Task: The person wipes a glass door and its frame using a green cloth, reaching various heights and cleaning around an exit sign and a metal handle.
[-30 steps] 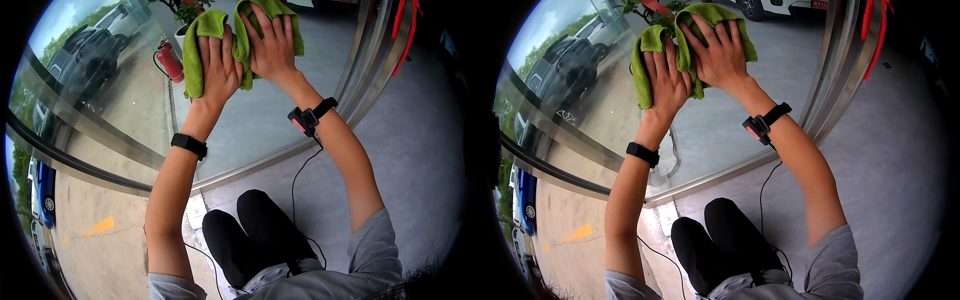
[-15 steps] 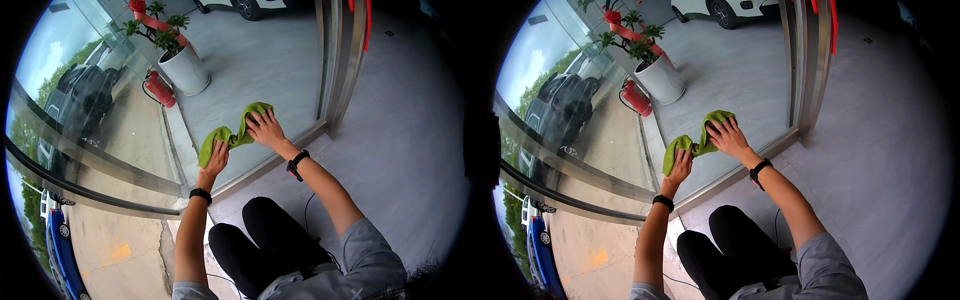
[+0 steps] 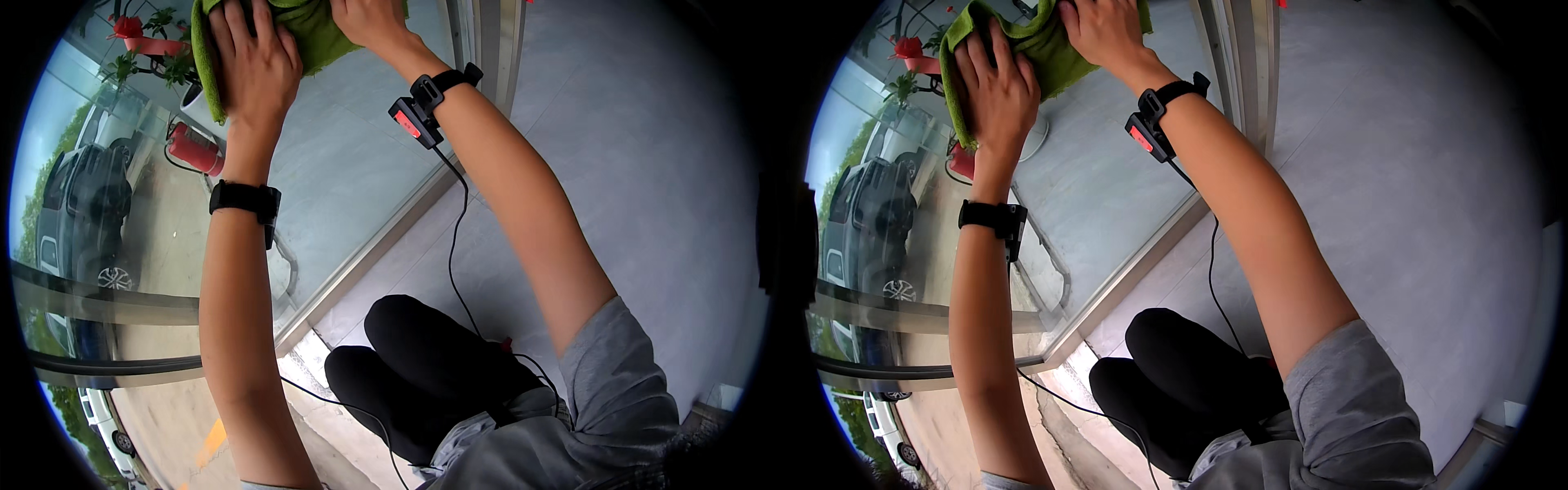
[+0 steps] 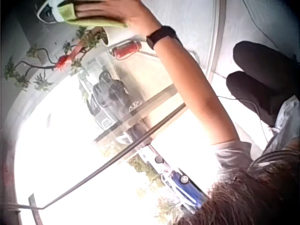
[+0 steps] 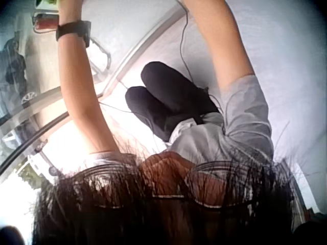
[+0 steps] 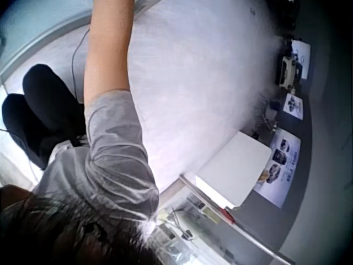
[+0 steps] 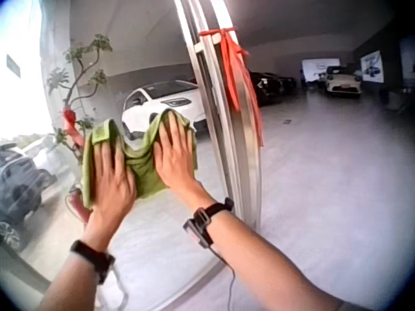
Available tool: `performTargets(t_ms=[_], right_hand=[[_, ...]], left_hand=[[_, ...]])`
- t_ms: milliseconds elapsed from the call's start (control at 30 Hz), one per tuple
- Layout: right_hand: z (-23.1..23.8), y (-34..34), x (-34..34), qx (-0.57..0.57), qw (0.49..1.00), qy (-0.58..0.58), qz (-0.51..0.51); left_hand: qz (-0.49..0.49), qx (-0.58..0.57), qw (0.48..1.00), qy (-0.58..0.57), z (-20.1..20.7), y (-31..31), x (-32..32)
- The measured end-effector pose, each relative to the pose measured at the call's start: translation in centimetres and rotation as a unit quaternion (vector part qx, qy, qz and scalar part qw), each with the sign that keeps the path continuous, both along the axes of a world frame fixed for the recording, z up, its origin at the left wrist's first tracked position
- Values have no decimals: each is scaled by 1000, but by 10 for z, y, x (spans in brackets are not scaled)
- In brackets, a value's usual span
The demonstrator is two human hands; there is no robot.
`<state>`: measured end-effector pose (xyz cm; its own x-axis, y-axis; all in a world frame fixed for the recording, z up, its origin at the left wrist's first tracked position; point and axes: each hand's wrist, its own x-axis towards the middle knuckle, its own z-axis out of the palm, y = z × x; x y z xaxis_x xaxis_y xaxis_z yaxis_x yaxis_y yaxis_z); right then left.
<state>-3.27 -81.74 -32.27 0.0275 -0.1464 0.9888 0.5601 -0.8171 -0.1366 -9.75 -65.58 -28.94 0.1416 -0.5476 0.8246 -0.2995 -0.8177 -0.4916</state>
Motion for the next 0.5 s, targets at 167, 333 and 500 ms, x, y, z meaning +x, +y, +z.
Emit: performTargets(t_ms=[167,333,500], right_hand=[[-102,-43,23,62,989,118,-58],[-246,-39,14,152,954,259,0],[-320,-21,-14,201,889,409,42]], left_hand=[[-37,37,994,101,-84,-34,33],[-96,64,964,239,-184,-44,42],[-50,91,914,392,-271,-31,19]])
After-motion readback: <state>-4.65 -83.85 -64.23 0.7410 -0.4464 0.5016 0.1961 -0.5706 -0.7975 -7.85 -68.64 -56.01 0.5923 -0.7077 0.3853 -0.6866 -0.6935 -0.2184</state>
